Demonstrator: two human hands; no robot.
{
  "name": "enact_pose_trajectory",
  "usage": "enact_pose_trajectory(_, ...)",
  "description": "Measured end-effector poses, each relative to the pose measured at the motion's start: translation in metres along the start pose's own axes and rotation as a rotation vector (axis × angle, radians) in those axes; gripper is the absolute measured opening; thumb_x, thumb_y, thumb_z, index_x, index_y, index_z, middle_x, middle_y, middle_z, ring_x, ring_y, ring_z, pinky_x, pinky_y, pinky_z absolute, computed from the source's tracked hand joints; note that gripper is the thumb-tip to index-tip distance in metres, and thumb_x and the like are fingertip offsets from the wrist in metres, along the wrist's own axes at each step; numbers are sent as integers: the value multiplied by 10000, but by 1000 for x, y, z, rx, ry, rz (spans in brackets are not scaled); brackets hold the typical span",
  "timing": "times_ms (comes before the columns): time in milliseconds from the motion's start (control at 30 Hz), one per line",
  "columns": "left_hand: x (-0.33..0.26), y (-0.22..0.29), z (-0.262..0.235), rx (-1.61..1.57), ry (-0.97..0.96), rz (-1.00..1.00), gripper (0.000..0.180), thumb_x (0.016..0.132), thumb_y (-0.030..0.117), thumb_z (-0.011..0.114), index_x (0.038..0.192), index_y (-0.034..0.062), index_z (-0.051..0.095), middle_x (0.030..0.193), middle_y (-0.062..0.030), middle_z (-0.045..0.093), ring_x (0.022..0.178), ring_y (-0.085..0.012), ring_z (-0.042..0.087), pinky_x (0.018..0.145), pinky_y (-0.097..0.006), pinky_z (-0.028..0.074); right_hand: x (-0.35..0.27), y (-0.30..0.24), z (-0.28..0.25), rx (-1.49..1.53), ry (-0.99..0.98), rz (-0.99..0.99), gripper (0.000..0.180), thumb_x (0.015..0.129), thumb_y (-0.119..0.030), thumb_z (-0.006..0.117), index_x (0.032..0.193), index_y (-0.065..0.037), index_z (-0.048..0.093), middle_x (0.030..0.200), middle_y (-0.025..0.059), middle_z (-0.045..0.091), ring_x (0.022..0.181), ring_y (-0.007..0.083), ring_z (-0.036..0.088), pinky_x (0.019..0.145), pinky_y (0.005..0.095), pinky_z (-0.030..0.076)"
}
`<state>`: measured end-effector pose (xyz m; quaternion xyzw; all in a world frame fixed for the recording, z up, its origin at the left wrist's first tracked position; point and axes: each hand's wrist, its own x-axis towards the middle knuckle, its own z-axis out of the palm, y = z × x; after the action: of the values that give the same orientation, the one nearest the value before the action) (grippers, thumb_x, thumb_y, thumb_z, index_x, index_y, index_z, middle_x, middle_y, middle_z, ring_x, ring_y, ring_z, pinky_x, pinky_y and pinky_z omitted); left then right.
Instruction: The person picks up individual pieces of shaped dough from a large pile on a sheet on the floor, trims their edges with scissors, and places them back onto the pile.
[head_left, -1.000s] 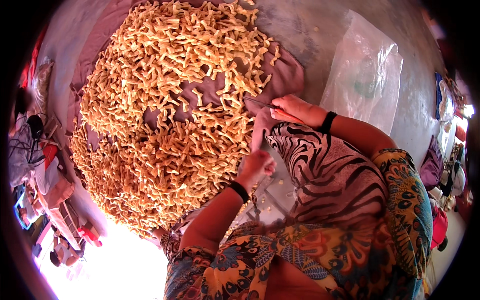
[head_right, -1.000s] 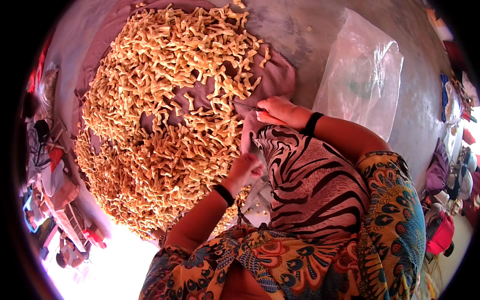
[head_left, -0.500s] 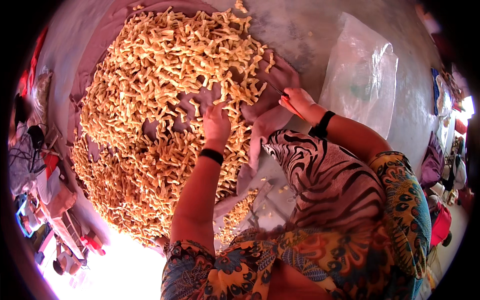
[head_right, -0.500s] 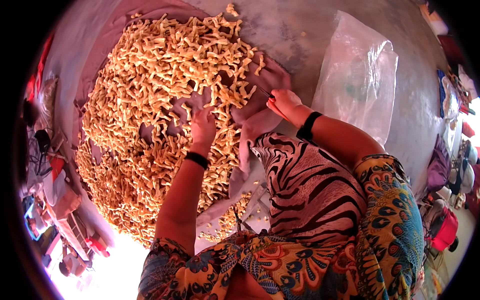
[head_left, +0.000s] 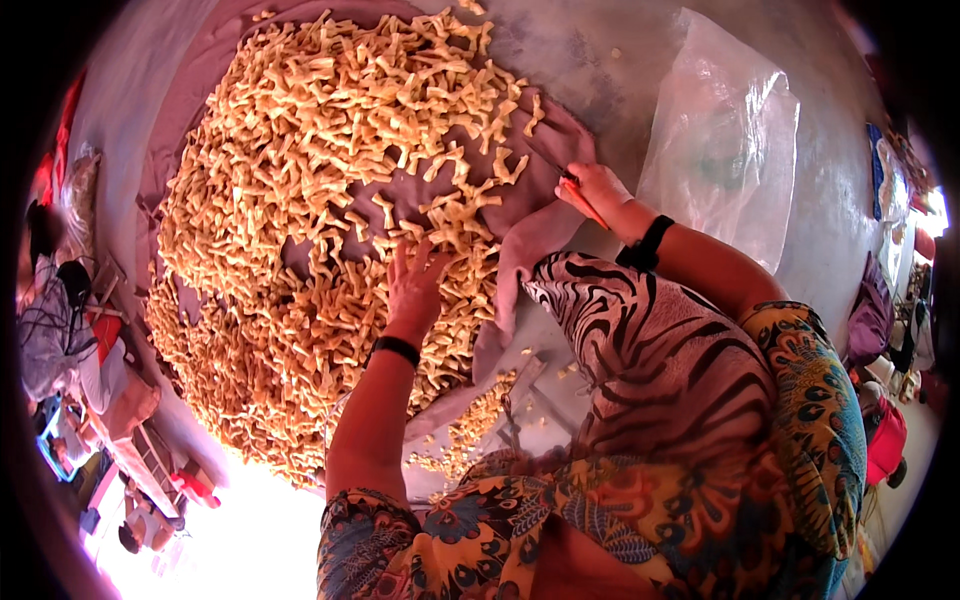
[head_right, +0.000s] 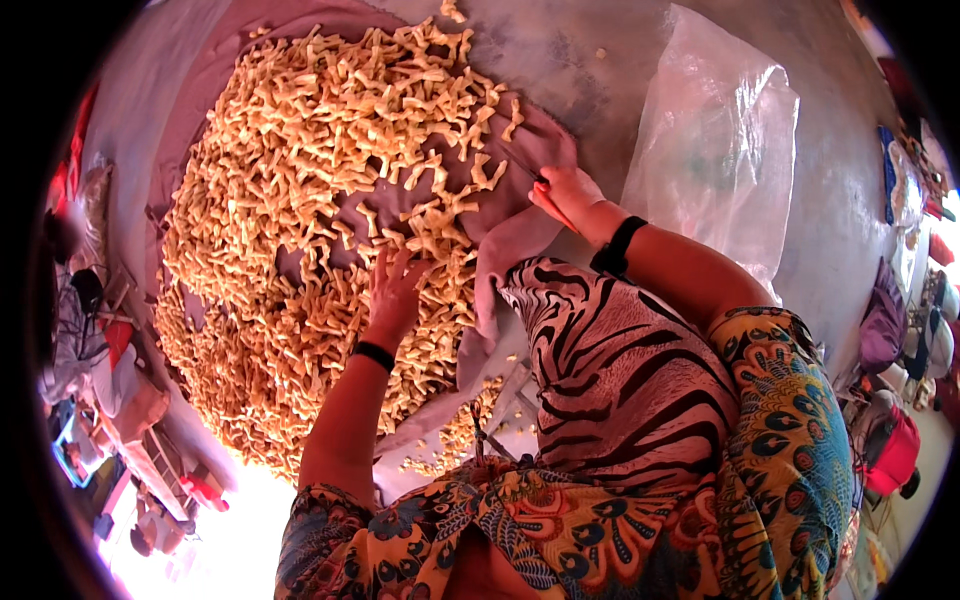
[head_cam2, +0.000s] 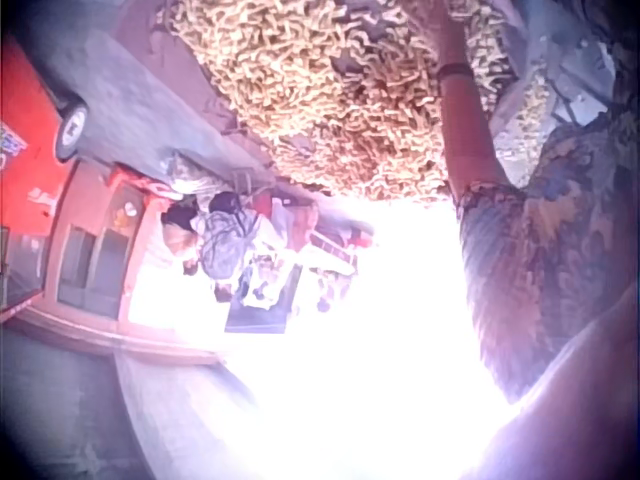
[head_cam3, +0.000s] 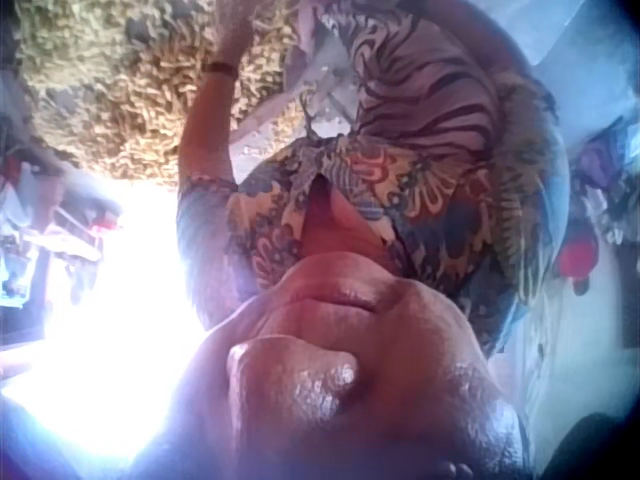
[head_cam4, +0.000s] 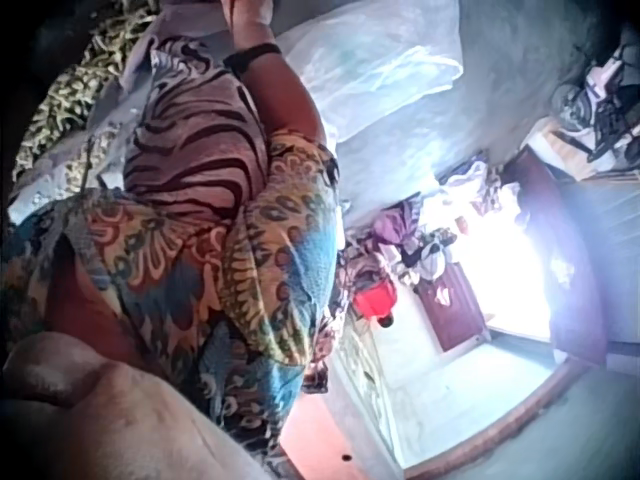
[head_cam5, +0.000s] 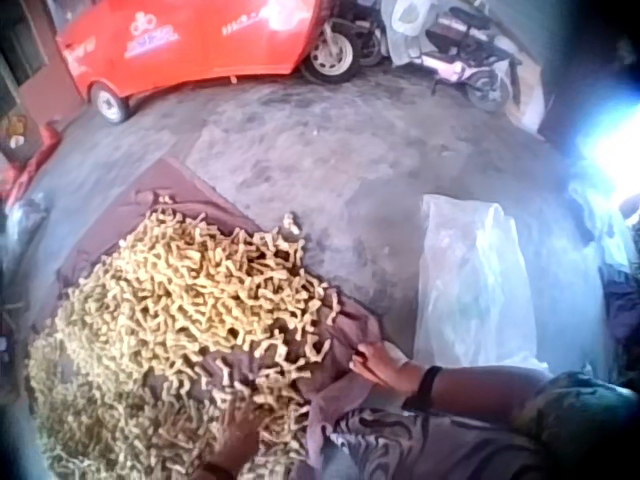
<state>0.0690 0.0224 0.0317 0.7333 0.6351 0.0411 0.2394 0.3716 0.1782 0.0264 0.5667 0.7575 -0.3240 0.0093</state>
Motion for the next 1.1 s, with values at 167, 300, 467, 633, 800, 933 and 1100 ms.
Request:
enact_pose_trajectory(167, -36, -15, -12, 71, 51, -69, 289, 694, 25, 528, 908, 181, 645, 1121, -54, 546, 1168, -345, 394, 922, -501, 320, -3, -9, -1, 51, 1, -25, 289, 735, -309, 641, 787, -40, 549, 715, 187, 588, 727, 378, 583, 622, 418, 463)
enact_pose_trajectory(300, 8, -12, -16, -122, 302, -172, 144, 695, 34, 540, 786, 103, 628, 867, -58, 599, 905, -285, 522, 798, -404, 393, 2, -1, 3, 49, -7, -29, 299, 734, -316, 643, 785, -37, 547, 716, 189, 584, 721, 376, 580, 615, 419, 456)
enact_pose_trajectory(467, 85, -4, 9, -264, 377, -29, 184, 703, 16, 555, 845, 101, 635, 901, -94, 582, 941, -292, 535, 833, -388, 431, 4, -10, -2, 68, -1, -103, 310, 742, -331, 635, 786, -39, 540, 717, 189, 579, 723, 376, 572, 617, 423, 455)
enact_pose_trajectory(633, 91, 8, 22, -211, 82, -262, 181, 688, 47, 589, 844, 124, 641, 1055, -64, 527, 987, -283, 516, 823, -374, 440, 0, -10, -4, 145, -7, -94, 314, 750, -334, 628, 779, -35, 535, 716, 189, 579, 720, 376, 572, 618, 422, 456)
enact_pose_trajectory(800, 53, -21, 0, -384, 216, -361, 205, 698, 132, 646, 890, 65, 630, 994, -99, 570, 897, -249, 569, 753, -325, 463, -2, -25, -10, 112, -14, -108, 315, 745, -331, 638, 769, -34, 535, 726, 185, 586, 726, 377, 572, 611, 408, 458)
enact_pose_trajectory(933, 25, -14, -31, -1403, -17, -707, 150, 845, 122, 526, 906, -13, 547, 725, -63, 608, 571, -98, 542, 520, -203, 426, -3, -41, -9, 380, -144, -211, 244, 770, -215, 668, 894, -35, 558, 715, 99, 619, 659, 157, 611, 566, 303, 463)
enact_pose_trajectory(1100, 18, 25, -42, -1799, -82, -668, 80, 857, 110, 508, 827, 37, 522, 635, -14, 532, 481, -68, 440, 440, -174, 346, 10, -89, -2, 843, -430, -379, 349, 754, -264, 693, 959, -59, 498, 646, 57, 550, 561, 136, 539, 510, 271, 422)
